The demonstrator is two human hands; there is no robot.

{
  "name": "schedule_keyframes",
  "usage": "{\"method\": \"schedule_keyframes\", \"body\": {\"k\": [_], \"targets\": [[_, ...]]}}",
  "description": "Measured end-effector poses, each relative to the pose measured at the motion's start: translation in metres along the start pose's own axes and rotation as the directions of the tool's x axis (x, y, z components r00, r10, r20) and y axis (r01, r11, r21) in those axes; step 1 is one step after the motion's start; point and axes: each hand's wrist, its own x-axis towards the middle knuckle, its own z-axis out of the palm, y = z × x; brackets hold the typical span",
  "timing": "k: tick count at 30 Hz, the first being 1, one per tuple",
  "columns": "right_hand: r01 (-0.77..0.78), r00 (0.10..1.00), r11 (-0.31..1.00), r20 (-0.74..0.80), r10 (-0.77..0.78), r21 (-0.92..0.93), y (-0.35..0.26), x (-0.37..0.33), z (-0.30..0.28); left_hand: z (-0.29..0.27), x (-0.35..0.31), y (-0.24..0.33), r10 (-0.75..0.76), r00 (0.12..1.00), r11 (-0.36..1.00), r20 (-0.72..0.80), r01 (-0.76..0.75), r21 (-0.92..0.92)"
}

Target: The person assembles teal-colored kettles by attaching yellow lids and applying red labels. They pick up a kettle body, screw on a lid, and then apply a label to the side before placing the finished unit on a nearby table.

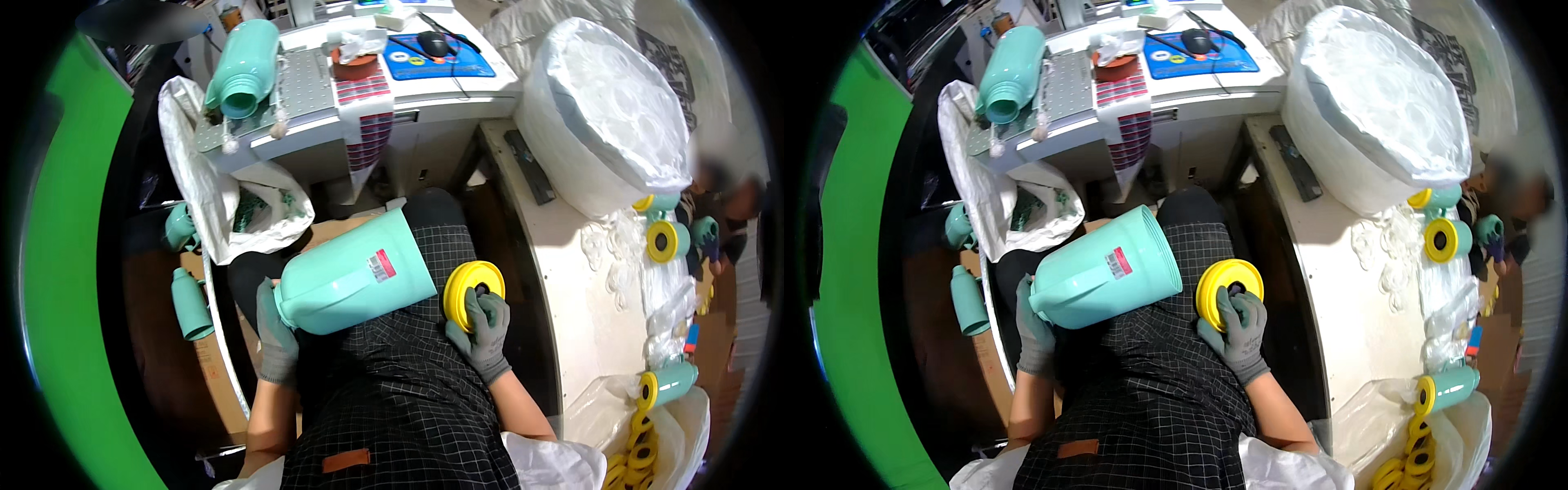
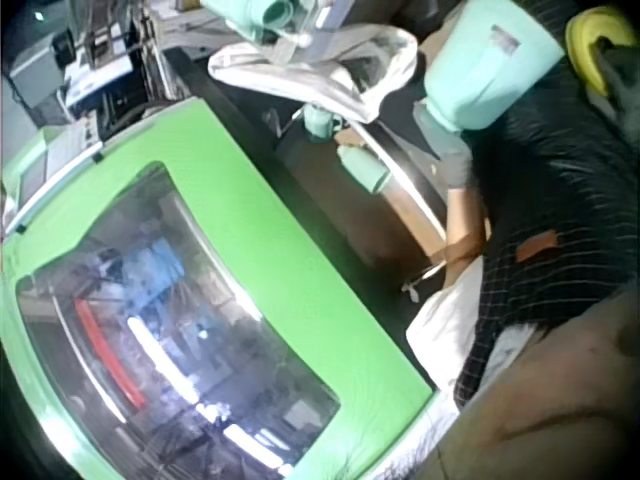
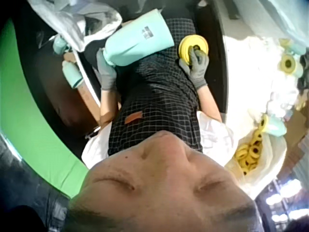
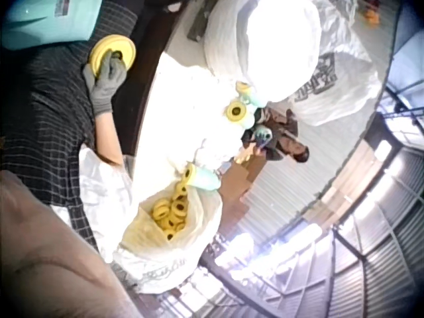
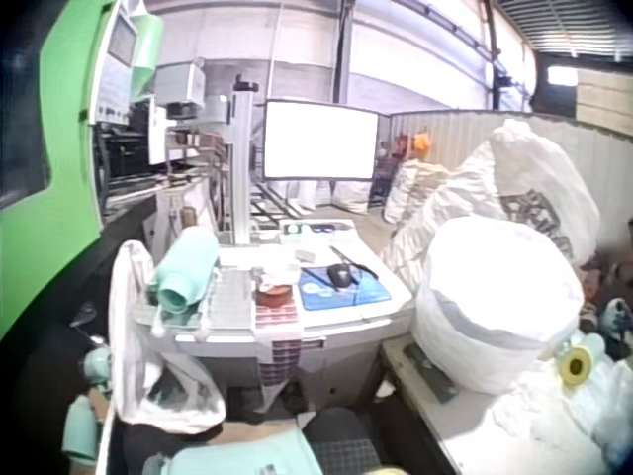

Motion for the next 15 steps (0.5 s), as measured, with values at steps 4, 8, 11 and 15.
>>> {"method": "schedule_keyframes", "body": {"k": [4,8,11,15], "targets": [[-0.580,0.718,0.559,0.048,0.695,0.592,0.012,0.047,-0.002,0.020,-0.006,-0.016,-0.164,0.986,0.983,-0.013,0.162,-0.082],[-0.268,0.868,0.661,-0.122,0.480,0.701,-0.012,0.098,-0.031,0.022,-0.013,-0.034,-0.253,0.962,0.952,0.103,0.266,-0.150],[-0.065,0.972,0.815,-0.149,0.183,0.576,-0.028,0.101,-0.036,0.011,-0.015,-0.048,-0.194,0.968,0.972,0.157,0.212,-0.102],[0.021,0.987,0.781,-0.138,0.084,0.624,-0.029,0.091,-0.037,-0.006,-0.022,-0.049,-0.150,0.927,0.986,0.344,0.166,-0.018]]}}
